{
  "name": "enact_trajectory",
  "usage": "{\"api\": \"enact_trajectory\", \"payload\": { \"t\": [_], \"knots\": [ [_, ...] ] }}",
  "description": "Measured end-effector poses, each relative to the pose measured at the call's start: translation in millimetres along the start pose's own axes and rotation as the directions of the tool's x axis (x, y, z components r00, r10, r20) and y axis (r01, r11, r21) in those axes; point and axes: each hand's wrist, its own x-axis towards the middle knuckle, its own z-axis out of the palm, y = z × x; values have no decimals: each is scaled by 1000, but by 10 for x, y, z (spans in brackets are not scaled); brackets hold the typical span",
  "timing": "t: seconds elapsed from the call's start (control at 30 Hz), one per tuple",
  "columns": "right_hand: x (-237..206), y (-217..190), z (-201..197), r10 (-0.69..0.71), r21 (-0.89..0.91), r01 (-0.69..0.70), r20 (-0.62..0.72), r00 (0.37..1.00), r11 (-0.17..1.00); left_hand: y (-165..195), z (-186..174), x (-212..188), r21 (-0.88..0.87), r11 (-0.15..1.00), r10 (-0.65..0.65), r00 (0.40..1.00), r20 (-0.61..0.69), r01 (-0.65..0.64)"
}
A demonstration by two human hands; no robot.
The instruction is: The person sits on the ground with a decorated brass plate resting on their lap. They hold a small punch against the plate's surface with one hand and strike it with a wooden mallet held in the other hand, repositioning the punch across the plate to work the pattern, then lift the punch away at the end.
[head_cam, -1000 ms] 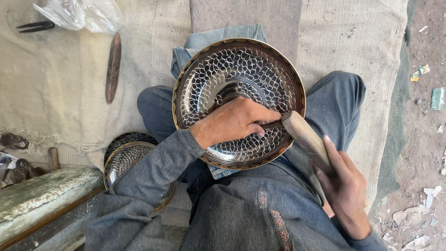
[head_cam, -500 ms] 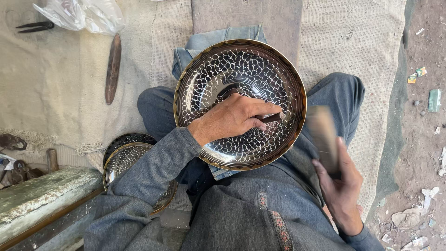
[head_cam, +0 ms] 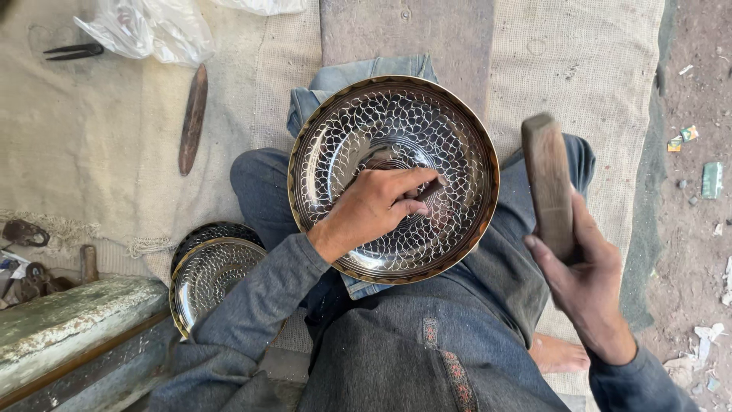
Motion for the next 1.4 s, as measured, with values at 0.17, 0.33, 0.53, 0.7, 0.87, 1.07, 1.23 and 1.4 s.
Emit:
{"api": "enact_trajectory", "payload": {
  "t": [0.17,0.33,0.53,0.7,0.87,1.07,1.23,1.4],
  "knots": [
    [303,-214,-138,-189,-308,252,218,957,918,-8,112,-135,28,1000,-1,980,-201,6],
    [652,-458,-157,-66,-517,293,413,908,805,23,175,-154,25,998,-45,953,-300,55],
    [880,-666,-145,-106,-509,413,527,843,755,81,249,-159,-53,988,-154,906,-394,144],
    [979,-823,-95,-229,-494,533,548,804,688,104,403,-209,-59,972,-224,819,-528,228],
    [1070,-1018,-11,-140,-604,617,648,749,505,158,488,-240,-81,974,-216,752,-623,212],
    [1076,-1159,-6,-226,-598,698,673,704,394,260,517,-297,-109,953,-284,709,-646,283],
    [1111,-1201,-15,-29,-665,715,727,686,216,257,523,-294,-119,951,-293,707,-643,286],
    [1096,-1187,-65,115,-695,684,715,690,220,198,562,-305,-137,943,-321,719,-617,304]
  ]
}}
